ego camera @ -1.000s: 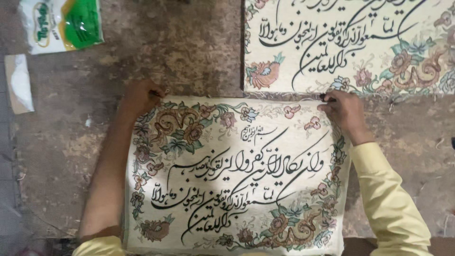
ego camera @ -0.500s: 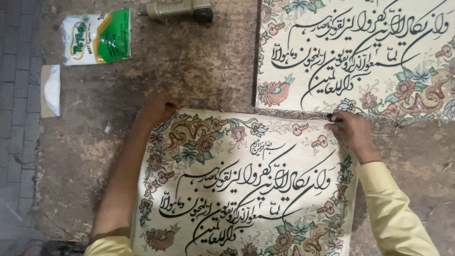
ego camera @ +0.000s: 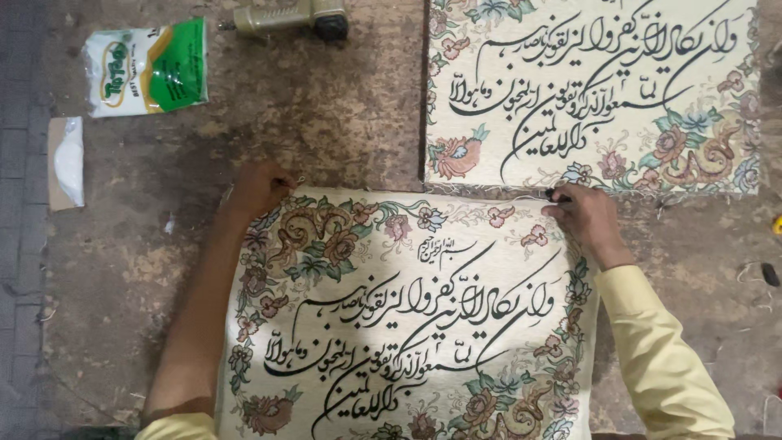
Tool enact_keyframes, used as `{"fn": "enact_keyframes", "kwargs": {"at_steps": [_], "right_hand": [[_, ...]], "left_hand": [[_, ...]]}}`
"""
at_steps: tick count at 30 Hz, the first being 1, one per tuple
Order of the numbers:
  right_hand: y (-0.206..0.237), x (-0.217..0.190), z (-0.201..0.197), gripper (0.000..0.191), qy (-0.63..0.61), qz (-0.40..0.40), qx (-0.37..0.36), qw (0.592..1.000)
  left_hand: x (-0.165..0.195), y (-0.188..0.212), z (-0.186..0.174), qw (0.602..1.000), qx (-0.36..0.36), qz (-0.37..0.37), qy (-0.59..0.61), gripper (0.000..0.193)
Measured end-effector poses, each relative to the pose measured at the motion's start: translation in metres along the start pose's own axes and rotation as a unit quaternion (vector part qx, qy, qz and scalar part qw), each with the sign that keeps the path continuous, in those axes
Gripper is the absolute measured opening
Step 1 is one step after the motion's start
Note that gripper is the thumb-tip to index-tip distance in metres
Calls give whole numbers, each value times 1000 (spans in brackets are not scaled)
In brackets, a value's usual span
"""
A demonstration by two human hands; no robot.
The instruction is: The person spreads white adhesive onto a brown board using a small rectangular tool, then places a patterned textile with Arabic calligraphy onto the board and smooths it down. The person handles the board, adhesive, tool, and textile during the process.
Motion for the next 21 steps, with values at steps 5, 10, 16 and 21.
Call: {"fn": "enact_keyframes", "kwargs": {"at_steps": [5,10,16,21], "right_hand": [[2,-1,-3,30,1,-26,6,1000],[0,2,0,30,10,-23,4,1000],[2,6,3,29,11,-2,-11,1000],[5,-3,-4,31,0,-19,11,1000]], "left_hand": [[2,0,2,1000,9,21,-4,16],[6,2,0,998,18,34,-39,14],[14,5,-1,998,29,16,-56,12],[24,13,-9,995,70,52,-48,18]]}}
Point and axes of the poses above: each hand's wrist, its own y-axis away from the middle knuckle, its own z-axis out of the palm, x = y × z, the point moved 9 cm from there along -y, towards the middle knuckle, and after that the axes turned 2 degrees about -x, right-handed, at the moved point
